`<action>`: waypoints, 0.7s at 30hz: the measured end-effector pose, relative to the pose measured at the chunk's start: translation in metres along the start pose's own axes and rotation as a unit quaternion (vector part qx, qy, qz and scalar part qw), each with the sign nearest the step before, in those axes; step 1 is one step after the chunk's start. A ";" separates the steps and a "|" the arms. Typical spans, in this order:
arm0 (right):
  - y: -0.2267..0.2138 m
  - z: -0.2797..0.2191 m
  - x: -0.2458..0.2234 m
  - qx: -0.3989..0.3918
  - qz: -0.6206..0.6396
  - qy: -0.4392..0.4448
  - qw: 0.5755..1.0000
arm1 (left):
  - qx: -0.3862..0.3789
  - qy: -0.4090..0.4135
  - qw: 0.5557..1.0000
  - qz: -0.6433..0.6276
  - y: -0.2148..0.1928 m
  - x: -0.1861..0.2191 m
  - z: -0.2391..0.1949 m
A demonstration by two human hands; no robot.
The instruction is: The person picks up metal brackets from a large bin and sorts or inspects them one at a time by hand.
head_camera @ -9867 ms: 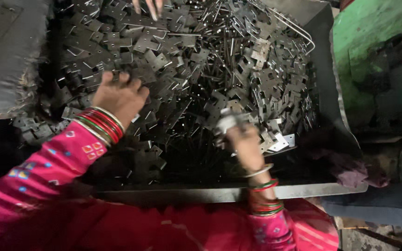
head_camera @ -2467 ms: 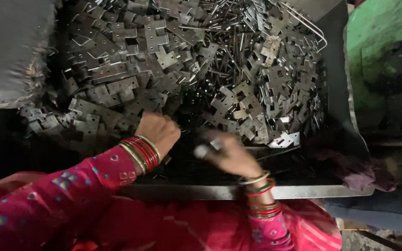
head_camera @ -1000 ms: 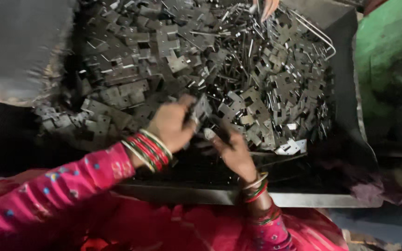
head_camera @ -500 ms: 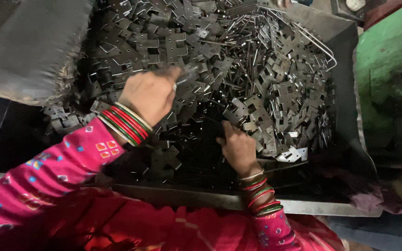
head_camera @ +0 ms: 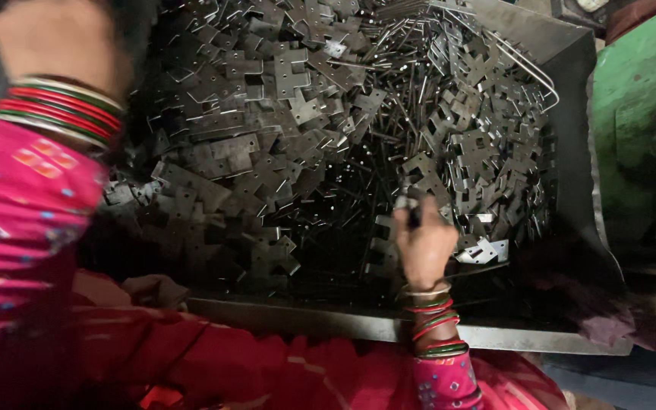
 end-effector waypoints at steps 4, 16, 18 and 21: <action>-0.017 -0.002 0.011 0.073 0.078 0.049 0.993 | 0.071 -0.034 0.985 0.150 0.035 -0.041 -0.001; -0.021 0.005 0.046 0.124 0.712 0.180 0.668 | -0.320 0.267 0.856 -0.307 -0.142 0.147 -0.061; -0.025 0.007 0.059 0.145 0.808 0.225 0.525 | -0.378 0.330 0.806 -0.316 -0.158 0.182 -0.100; -0.031 0.003 0.057 0.096 0.827 0.180 0.524 | -0.419 0.393 0.789 -0.219 -0.167 0.212 -0.147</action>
Point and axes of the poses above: each hand's wrist, its own z-axis towards the middle knuckle, its own y-axis out of the palm, x = y × z, the point moved 6 cm from there along z, towards the middle knuckle, and after that the axes turned 7 degrees about -y, right-handed, at the moved point
